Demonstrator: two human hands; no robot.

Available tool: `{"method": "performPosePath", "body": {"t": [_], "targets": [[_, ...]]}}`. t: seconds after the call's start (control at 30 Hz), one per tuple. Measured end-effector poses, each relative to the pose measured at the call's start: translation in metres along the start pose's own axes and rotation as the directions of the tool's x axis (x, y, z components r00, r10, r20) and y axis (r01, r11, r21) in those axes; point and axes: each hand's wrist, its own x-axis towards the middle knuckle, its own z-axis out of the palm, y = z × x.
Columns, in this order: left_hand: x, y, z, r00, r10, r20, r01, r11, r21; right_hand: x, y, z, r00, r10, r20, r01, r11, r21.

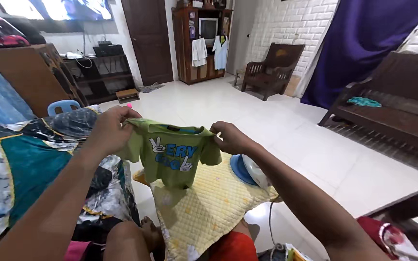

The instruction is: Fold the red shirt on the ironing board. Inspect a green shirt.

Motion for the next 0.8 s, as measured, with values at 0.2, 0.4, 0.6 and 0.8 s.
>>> {"method": "performPosePath", "body": {"t": [0.2, 0.4, 0.6, 0.8], "targets": [[0.002, 0.014, 0.001, 0.995, 0.021, -0.095, -0.009, 0.992, 0.123, -0.013, -0.002, 0.0, 0.964, 0.015, -0.266, 0.025, 0.989, 0.145], [0.006, 0.004, 0.008, 0.992, -0.017, -0.124, 0.042, 0.98, 0.196, -0.022, 0.006, -0.021, 0.954, -0.042, -0.296, 0.091, 0.984, 0.154], [0.004, 0.004, -0.001, 0.991, -0.133, 0.032, 0.127, 0.981, 0.146, -0.015, 0.007, -0.052, 0.982, 0.042, -0.185, -0.057, 0.996, -0.075], [-0.043, 0.015, 0.009, 0.861, 0.328, -0.39, -0.321, 0.943, 0.085, -0.043, -0.032, -0.055, 0.705, -0.355, -0.613, 0.168, 0.924, -0.342]]}}
